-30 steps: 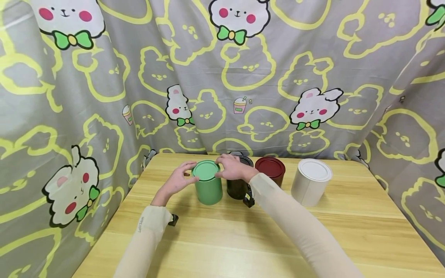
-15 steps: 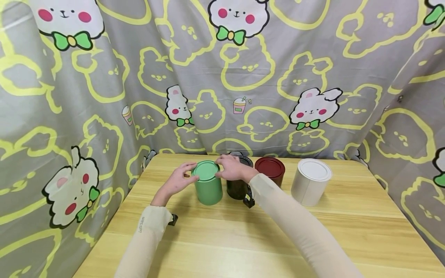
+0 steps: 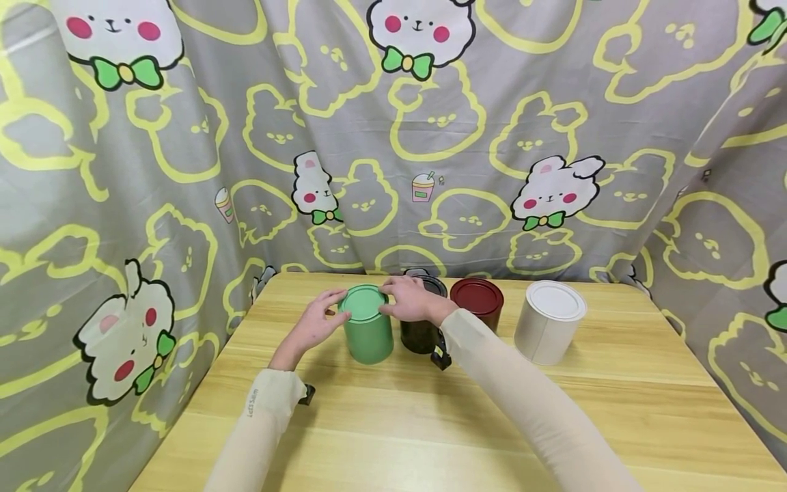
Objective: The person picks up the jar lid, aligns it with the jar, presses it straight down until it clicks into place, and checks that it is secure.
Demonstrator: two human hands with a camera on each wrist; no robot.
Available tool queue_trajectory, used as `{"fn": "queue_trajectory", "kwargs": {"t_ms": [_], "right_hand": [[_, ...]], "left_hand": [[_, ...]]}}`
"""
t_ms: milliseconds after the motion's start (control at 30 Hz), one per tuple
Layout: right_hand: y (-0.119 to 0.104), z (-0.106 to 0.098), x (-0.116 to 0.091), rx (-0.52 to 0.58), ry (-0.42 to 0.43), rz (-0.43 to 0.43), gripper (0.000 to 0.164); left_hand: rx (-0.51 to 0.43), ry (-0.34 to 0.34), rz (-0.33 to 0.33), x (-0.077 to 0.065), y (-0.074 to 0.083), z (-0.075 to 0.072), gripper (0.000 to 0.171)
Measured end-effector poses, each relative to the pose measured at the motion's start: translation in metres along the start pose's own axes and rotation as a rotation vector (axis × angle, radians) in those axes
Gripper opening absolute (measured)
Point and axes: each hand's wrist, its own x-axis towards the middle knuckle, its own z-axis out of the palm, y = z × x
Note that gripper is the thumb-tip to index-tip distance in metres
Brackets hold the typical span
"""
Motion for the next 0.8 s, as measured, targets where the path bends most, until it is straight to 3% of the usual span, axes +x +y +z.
{"fn": "queue_trajectory", "kwargs": {"t_ms": [300, 800], "right_hand": [[-0.0011, 0.0003, 0.0029, -0.011, -0.009, 0.027, 0.054], [-0.0017, 0.0038, 0.005, -0.03, -0.009, 0.034, 0.059]], "left_hand": [[0.043, 0.03, 0.033, 0.0024, -0.0003, 0.0007, 0.051], [0.059, -0.01, 0.017, 0.0049, 0.0023, 0.0002, 0.049]]}}
